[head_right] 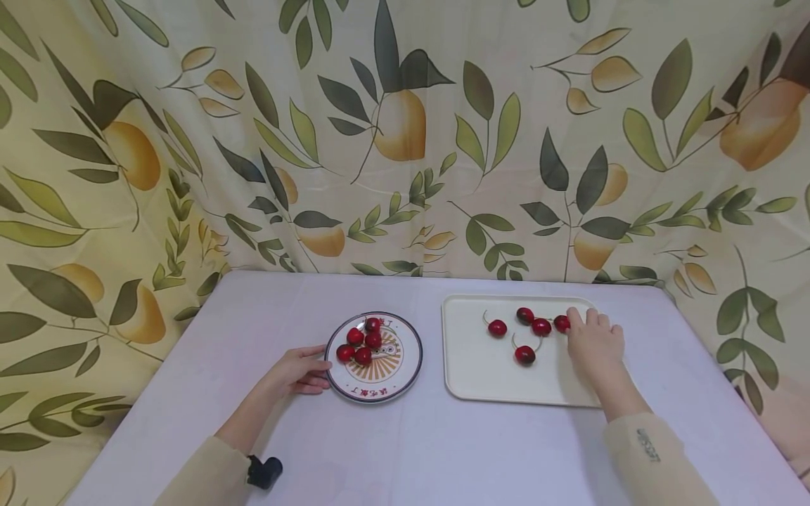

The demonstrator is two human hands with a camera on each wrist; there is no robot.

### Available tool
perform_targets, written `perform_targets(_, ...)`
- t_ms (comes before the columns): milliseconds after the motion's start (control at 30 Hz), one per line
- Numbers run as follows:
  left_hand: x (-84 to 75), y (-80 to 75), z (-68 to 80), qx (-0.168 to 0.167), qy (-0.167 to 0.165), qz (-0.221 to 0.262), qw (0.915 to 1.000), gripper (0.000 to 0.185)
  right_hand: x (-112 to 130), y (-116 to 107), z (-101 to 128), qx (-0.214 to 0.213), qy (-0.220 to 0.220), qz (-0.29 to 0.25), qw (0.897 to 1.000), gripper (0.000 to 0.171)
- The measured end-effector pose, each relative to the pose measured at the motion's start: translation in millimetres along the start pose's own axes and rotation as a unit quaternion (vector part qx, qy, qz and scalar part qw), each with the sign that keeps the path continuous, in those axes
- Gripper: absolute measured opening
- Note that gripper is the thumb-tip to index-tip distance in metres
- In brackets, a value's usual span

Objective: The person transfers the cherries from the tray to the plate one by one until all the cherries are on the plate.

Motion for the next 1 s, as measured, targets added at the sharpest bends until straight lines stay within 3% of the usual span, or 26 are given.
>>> perform_targets(667,-2.5,-0.8,6.0,0.015,0.01,0.004,0.9998,0.056,-22.9,20.5,-3.3,0.041,-0.006,-0.007,0.999,0.024)
perform_targets(1000,3.0,-0.9,-2.3,0.004,0.005,-0.002,1.0,0.055,-22.0,25.4,-3.0,0.055,-0.007,-0.001,0.998,0.019)
Point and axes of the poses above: each hand's wrist, its own z-axis away from the middle knuckle, its own y-axis out of the palm, x = y × z, the point moved 1 cm from there along -z, towards the middle knuckle, and after that the axes turned 14 degrees about z, right-handed, at the moved point
